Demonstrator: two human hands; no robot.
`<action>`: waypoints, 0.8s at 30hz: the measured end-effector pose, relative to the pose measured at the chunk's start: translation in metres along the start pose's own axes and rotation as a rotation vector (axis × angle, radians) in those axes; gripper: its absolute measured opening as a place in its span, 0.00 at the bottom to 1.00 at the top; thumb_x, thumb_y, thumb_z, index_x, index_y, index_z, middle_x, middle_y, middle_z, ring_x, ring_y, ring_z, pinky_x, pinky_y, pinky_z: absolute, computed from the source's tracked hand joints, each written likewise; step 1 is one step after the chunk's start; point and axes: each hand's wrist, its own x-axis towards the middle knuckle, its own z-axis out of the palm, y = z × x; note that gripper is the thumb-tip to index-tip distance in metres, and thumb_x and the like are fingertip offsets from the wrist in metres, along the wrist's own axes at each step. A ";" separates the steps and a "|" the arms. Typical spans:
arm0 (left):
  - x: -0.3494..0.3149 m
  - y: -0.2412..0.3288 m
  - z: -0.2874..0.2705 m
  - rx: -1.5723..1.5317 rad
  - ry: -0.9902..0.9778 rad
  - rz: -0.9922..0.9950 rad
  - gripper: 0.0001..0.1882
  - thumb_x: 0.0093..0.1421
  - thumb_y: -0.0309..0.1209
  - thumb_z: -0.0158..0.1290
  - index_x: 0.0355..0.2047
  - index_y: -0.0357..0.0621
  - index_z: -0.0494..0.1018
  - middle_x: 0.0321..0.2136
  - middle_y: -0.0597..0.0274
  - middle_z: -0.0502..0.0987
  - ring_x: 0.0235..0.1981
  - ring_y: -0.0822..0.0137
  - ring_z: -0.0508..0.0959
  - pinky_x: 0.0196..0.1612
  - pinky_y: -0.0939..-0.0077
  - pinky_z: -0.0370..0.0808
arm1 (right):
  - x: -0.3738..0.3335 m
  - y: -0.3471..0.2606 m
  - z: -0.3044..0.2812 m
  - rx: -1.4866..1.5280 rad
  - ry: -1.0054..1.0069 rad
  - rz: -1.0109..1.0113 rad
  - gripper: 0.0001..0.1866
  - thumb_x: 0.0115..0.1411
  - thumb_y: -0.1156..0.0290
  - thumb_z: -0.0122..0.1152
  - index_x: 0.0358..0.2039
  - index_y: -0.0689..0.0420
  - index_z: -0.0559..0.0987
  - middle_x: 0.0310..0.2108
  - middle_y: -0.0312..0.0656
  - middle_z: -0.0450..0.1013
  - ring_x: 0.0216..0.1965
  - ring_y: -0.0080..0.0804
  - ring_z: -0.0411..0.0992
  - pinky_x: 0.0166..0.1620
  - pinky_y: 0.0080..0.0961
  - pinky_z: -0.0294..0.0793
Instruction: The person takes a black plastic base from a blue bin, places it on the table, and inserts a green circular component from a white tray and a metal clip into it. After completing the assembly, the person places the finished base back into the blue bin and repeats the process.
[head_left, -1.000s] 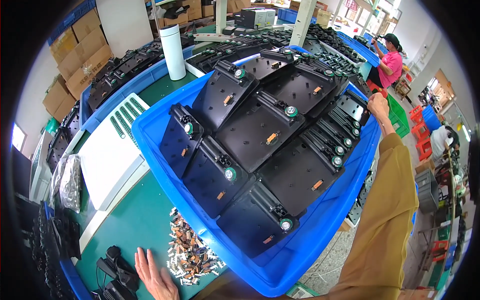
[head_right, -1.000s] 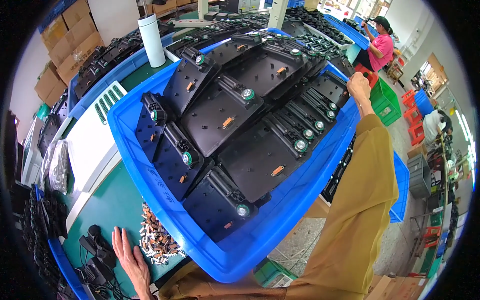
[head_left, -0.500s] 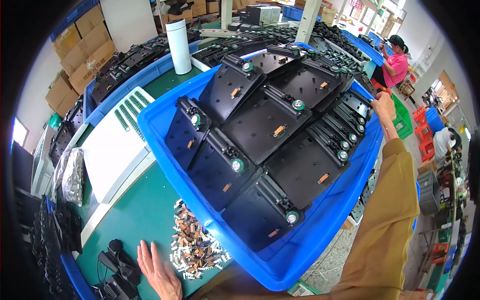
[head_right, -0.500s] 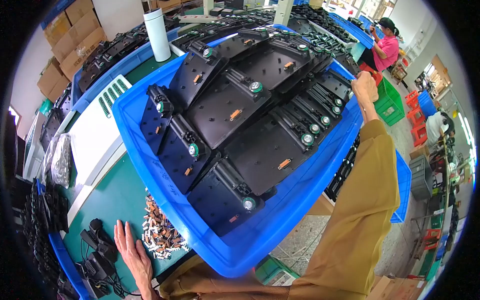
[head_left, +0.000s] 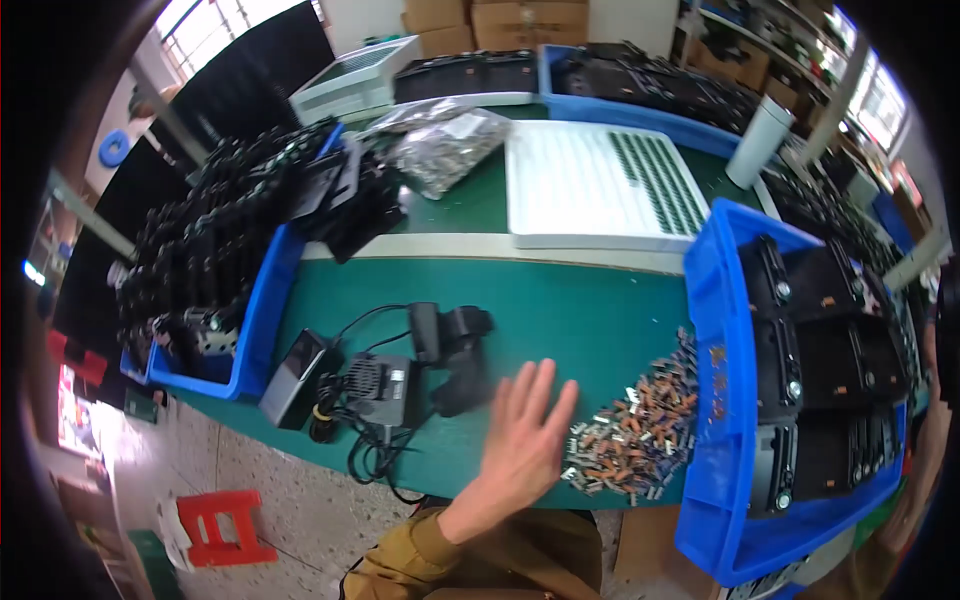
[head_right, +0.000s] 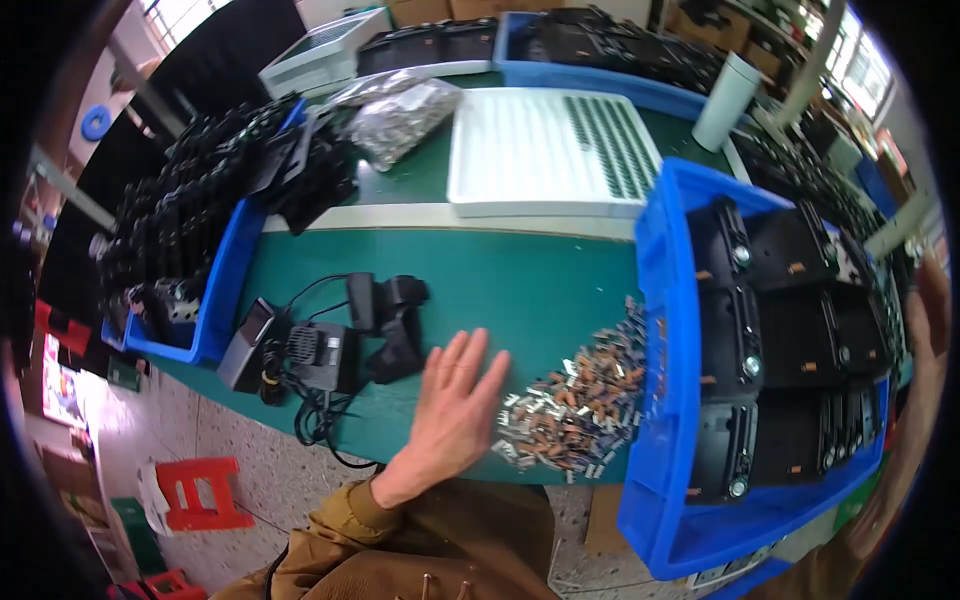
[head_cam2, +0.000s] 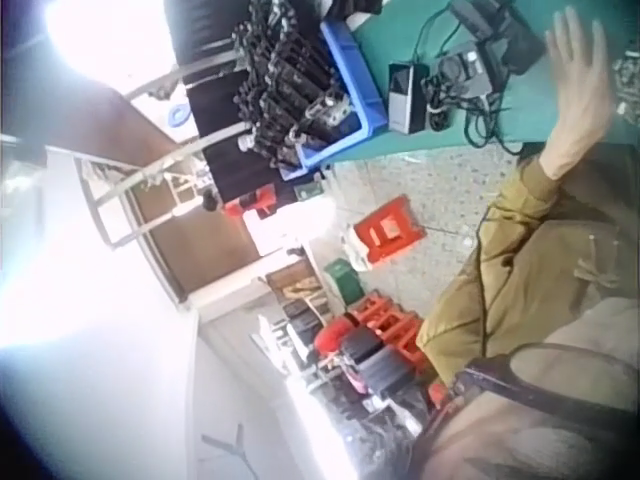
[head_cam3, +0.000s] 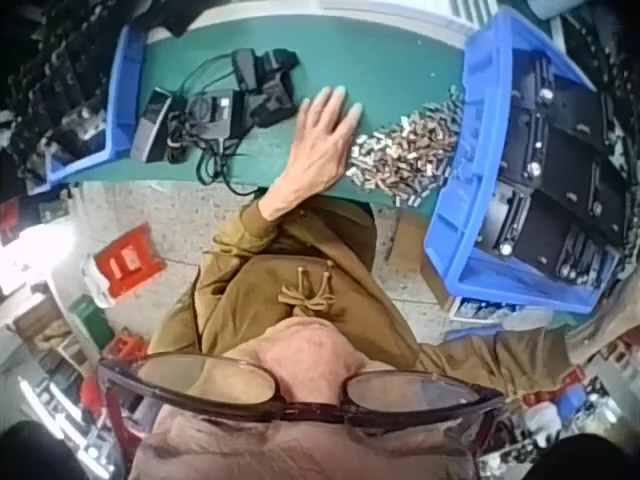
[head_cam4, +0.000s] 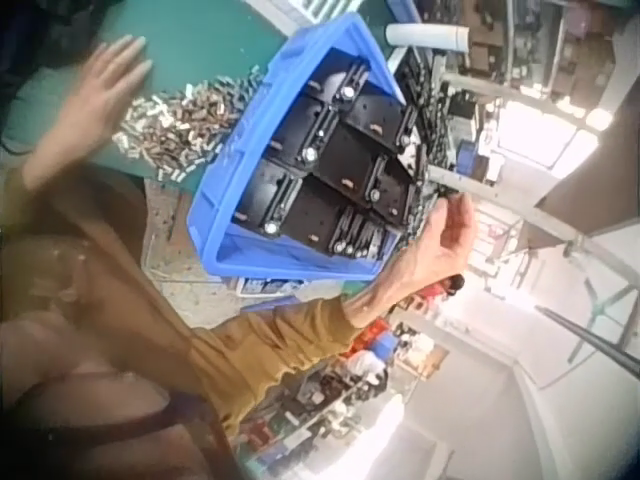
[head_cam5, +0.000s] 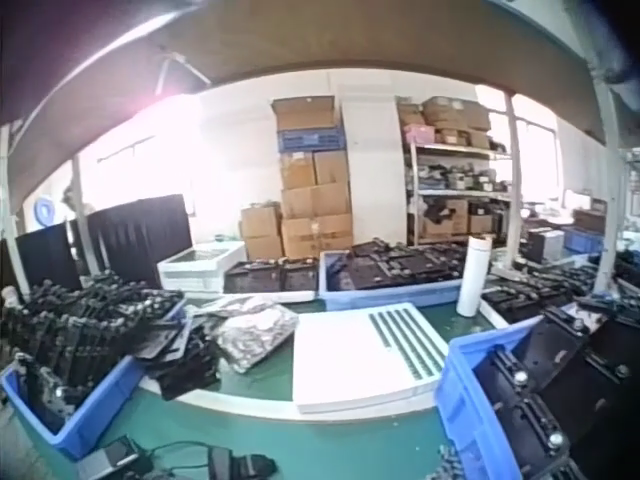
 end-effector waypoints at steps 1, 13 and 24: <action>0.002 0.003 0.001 0.002 0.024 0.018 0.30 0.54 0.24 0.51 0.59 0.39 0.64 0.62 0.39 0.57 0.64 0.41 0.56 0.64 0.43 0.52 | -0.011 -0.017 0.018 0.074 -0.047 0.014 0.18 0.57 0.77 0.59 0.49 0.62 0.77 0.41 0.43 0.75 0.43 0.31 0.72 0.49 0.26 0.71; -0.011 -0.006 0.005 -0.083 0.088 -0.021 0.31 0.51 0.30 0.51 0.57 0.35 0.65 0.62 0.36 0.58 0.64 0.41 0.58 0.62 0.42 0.55 | -0.059 -0.204 0.329 0.550 -1.256 -0.095 0.22 0.58 0.65 0.63 0.50 0.62 0.74 0.32 0.34 0.75 0.35 0.20 0.72 0.37 0.19 0.73; -0.018 0.005 0.080 0.078 0.002 0.044 0.30 0.57 0.36 0.48 0.60 0.40 0.63 0.64 0.44 0.59 0.67 0.47 0.56 0.57 0.52 0.65 | -0.111 -0.292 0.502 0.225 -0.598 -0.962 0.30 0.43 0.69 0.71 0.50 0.59 0.76 0.50 0.51 0.71 0.54 0.48 0.69 0.56 0.39 0.68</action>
